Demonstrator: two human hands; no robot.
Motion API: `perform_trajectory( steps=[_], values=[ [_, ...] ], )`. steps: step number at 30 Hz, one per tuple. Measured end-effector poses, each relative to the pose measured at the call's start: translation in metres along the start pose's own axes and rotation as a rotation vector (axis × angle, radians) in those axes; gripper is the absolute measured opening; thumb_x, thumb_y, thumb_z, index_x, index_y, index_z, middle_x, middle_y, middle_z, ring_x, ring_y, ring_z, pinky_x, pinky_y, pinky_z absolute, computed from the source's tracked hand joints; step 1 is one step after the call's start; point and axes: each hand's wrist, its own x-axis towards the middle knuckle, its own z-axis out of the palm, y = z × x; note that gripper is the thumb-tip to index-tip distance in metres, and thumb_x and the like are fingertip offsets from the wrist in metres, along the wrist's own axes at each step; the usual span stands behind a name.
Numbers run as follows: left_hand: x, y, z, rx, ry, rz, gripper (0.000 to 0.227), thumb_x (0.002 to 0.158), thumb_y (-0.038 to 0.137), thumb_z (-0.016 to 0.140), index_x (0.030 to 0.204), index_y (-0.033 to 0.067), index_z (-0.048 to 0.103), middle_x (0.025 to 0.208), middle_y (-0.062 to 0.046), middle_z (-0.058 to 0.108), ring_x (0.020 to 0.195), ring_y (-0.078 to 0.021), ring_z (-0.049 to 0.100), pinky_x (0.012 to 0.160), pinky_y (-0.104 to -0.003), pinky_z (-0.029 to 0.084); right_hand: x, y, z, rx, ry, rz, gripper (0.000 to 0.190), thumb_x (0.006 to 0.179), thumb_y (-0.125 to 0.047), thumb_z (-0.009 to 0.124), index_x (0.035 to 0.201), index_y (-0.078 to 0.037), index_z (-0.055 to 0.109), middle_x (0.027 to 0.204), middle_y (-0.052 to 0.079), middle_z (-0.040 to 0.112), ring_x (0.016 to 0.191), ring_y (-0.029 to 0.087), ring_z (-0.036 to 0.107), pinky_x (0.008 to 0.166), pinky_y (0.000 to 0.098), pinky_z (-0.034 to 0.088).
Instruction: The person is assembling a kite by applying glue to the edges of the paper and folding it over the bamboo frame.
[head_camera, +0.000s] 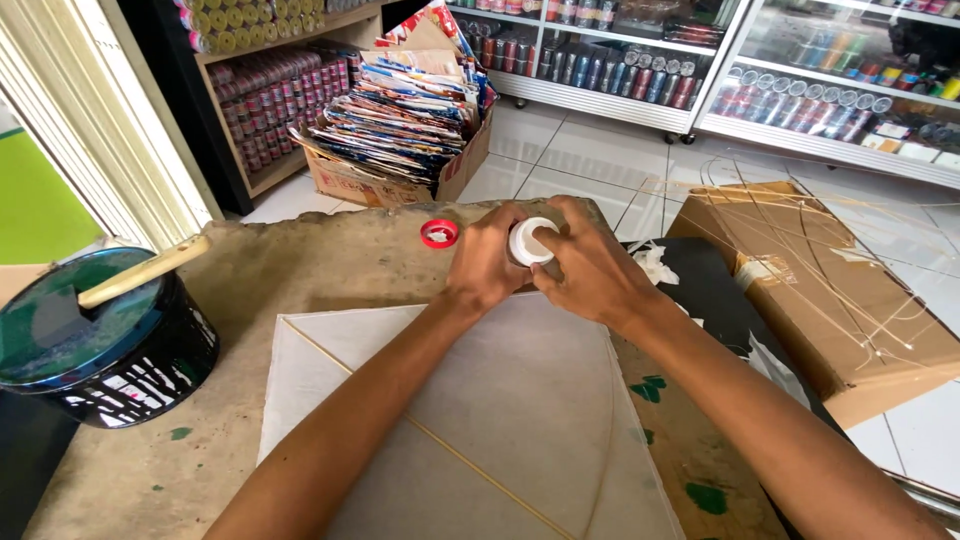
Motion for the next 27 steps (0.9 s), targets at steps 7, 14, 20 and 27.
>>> perform_trajectory(
  steps=[7, 14, 20, 27],
  values=[
    [-0.002, -0.006, 0.002, 0.007, -0.005, 0.014, 0.061, 0.061, 0.01, 0.089, 0.115, 0.0117, 0.06, 0.103, -0.014, 0.072, 0.101, -0.0395, 0.072, 0.086, -0.049, 0.06, 0.003, -0.016, -0.009, -0.146, -0.01, -0.07, 0.038, 0.086, -0.028, 0.067, 0.116, -0.004, 0.073, 0.136, 0.021, 0.049, 0.087, 0.042, 0.074, 0.075, 0.0443, 0.064],
    [-0.002, -0.01, 0.004, 0.015, 0.049, 0.03, 0.054, 0.063, 0.006, 0.085, 0.11, 0.0133, 0.061, 0.099, -0.013, 0.073, 0.095, -0.0395, 0.073, 0.081, -0.048, 0.061, 0.006, -0.017, -0.006, -0.235, 0.023, -0.119, 0.042, 0.082, -0.03, 0.067, 0.115, -0.006, 0.074, 0.131, 0.017, 0.047, 0.083, 0.039, 0.074, 0.07, 0.0434, 0.064],
    [0.0, -0.016, 0.007, 0.014, 0.054, 0.036, 0.052, 0.063, 0.008, 0.084, 0.109, 0.0155, 0.061, 0.098, -0.011, 0.073, 0.094, -0.0386, 0.073, 0.08, -0.048, 0.061, 0.008, -0.017, -0.003, -0.285, 0.045, -0.128, 0.043, 0.08, -0.031, 0.068, 0.113, -0.005, 0.075, 0.127, 0.015, 0.048, 0.084, 0.035, 0.073, 0.067, 0.0421, 0.063],
    [-0.001, -0.016, 0.005, -0.003, 0.027, 0.032, 0.051, 0.064, 0.008, 0.083, 0.109, 0.0142, 0.06, 0.099, -0.013, 0.072, 0.097, -0.0396, 0.072, 0.081, -0.049, 0.06, 0.007, -0.013, 0.004, -0.249, 0.035, -0.116, 0.044, 0.078, -0.029, 0.067, 0.11, 0.0, 0.075, 0.125, 0.017, 0.049, 0.087, 0.039, 0.072, 0.064, 0.0434, 0.063]
  ],
)
